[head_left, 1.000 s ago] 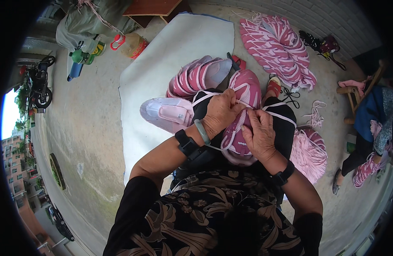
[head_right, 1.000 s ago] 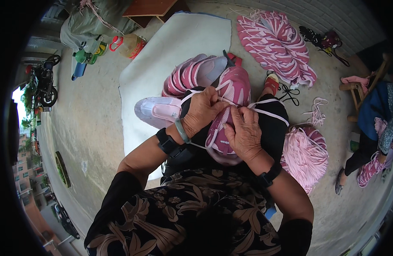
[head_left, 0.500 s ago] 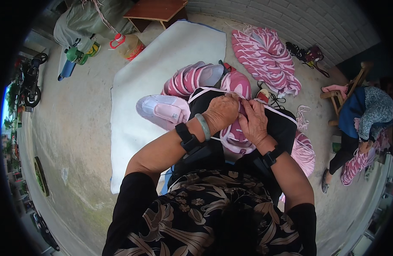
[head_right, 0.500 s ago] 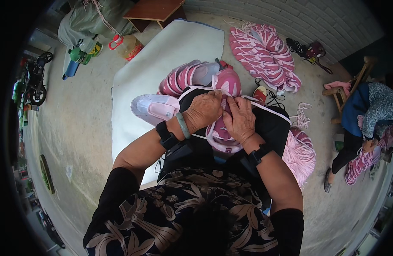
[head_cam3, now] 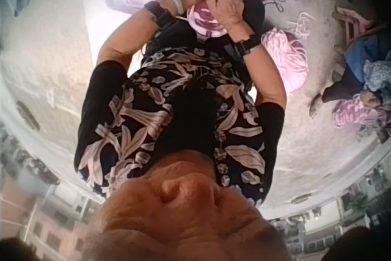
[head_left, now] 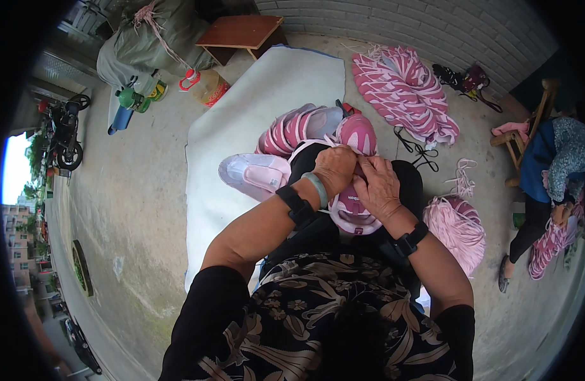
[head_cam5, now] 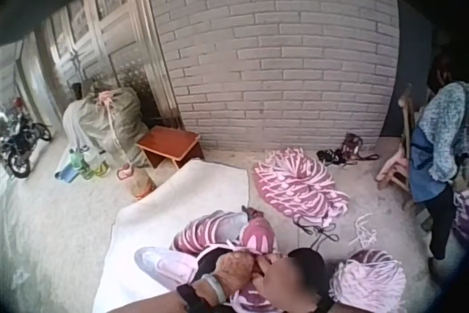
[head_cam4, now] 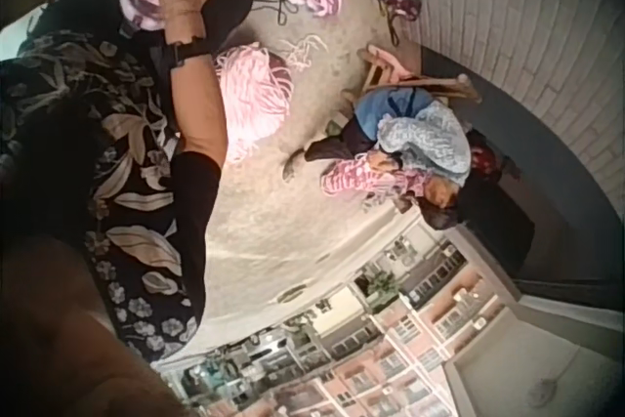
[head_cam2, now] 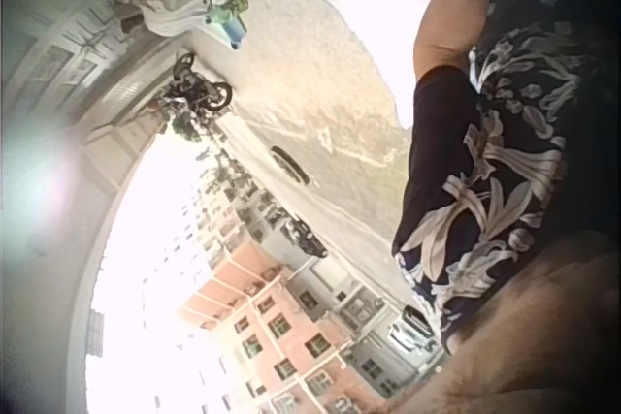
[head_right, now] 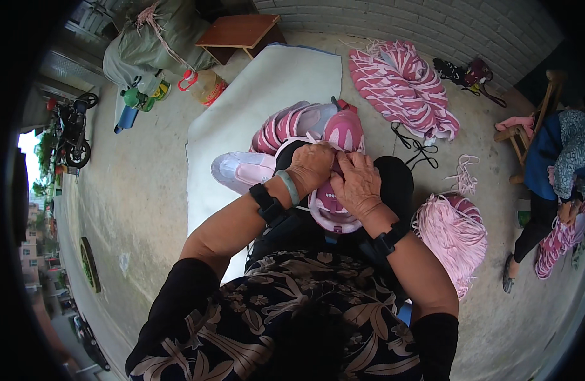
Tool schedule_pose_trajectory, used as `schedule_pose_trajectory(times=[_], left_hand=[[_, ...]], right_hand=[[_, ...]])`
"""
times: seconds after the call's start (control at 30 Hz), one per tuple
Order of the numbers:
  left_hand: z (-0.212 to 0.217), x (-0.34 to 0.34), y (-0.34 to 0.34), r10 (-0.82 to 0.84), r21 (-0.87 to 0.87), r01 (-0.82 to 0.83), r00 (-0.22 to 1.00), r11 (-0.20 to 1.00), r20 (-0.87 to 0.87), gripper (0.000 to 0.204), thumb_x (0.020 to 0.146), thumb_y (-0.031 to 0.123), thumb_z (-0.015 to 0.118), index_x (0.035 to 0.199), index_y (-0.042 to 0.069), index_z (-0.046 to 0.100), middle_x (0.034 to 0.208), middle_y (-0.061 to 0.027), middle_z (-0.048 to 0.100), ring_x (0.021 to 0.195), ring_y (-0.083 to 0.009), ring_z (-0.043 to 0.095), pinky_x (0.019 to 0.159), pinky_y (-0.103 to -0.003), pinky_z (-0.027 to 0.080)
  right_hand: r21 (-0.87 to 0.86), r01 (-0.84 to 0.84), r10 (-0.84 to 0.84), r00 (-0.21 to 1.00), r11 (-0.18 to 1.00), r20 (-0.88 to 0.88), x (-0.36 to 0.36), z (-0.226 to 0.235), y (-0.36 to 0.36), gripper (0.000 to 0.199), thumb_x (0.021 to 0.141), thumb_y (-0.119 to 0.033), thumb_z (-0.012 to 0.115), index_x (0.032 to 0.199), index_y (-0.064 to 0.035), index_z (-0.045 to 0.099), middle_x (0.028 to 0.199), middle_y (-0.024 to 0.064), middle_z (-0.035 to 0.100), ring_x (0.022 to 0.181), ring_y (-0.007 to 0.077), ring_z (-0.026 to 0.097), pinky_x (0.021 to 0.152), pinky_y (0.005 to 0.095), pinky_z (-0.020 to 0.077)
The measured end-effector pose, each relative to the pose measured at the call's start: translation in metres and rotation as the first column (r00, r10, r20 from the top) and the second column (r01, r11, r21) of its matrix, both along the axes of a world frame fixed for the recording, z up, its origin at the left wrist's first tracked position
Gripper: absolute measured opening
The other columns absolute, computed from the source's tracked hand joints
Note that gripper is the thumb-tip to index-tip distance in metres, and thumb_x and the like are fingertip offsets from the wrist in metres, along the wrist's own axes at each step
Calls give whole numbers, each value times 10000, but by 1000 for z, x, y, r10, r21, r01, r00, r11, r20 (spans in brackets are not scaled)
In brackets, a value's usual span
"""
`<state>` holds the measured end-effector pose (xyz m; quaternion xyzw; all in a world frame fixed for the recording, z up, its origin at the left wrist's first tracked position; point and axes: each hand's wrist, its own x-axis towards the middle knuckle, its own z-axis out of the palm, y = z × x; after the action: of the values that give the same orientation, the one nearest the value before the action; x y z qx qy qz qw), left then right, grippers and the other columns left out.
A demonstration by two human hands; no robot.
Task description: The person threads pink shoelaces through the eyelets of a pink Reebok sneaker held on their lap. They pull the laces tight and tie a knot to secure the shoe.
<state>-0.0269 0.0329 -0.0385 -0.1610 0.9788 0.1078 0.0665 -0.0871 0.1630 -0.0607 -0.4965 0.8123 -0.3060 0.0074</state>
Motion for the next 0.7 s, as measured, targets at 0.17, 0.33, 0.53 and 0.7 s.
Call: schedule_pose_trajectory(times=[0.17, 0.33, 0.53, 0.7], left_hand=[[-9, 8, -2, 229, 147, -207, 961, 967, -153, 219, 767, 172, 542, 870, -20, 568, 716, -204, 626, 718, -365, 629, 648, -436, 508], [-11, 10, 1, 191, 145, -164, 960, 976, -204, 229, 740, 147, 561, 895, -20, 559, 688, -210, 611, 686, -364, 617, 637, -449, 495], [-14, 14, 8, 58, 103, -35, 972, 994, -229, 270, 735, 134, 554, 947, -31, 531, 682, -196, 611, 682, -358, 614, 621, -439, 491], [-15, 15, 2, -6, 93, 21, 987, 995, -164, 244, 737, 135, 551, 922, -23, 534, 684, -202, 609, 688, -361, 612, 633, -442, 491]], right_hand=[[239, 165, -198, 973, 957, 121, -14, 15, -27, 267, 727, -263, 613, 936, -110, 550, 895, 65, 564, 899, 289, 523, 746, 423, 409], [308, 157, -250, 923, 939, 292, -21, 7, -27, 281, 694, -279, 650, 909, -152, 520, 946, 28, 586, 962, 262, 527, 753, 462, 365], [122, 164, -173, 983, 979, 67, -9, -2, -9, 384, 666, -197, 704, 981, -161, 487, 908, 3, 572, 893, 234, 514, 781, 410, 333], [66, 175, -177, 983, 982, 37, -8, -9, -10, 385, 665, -183, 698, 987, -158, 488, 914, 3, 571, 902, 232, 507, 792, 409, 319]])
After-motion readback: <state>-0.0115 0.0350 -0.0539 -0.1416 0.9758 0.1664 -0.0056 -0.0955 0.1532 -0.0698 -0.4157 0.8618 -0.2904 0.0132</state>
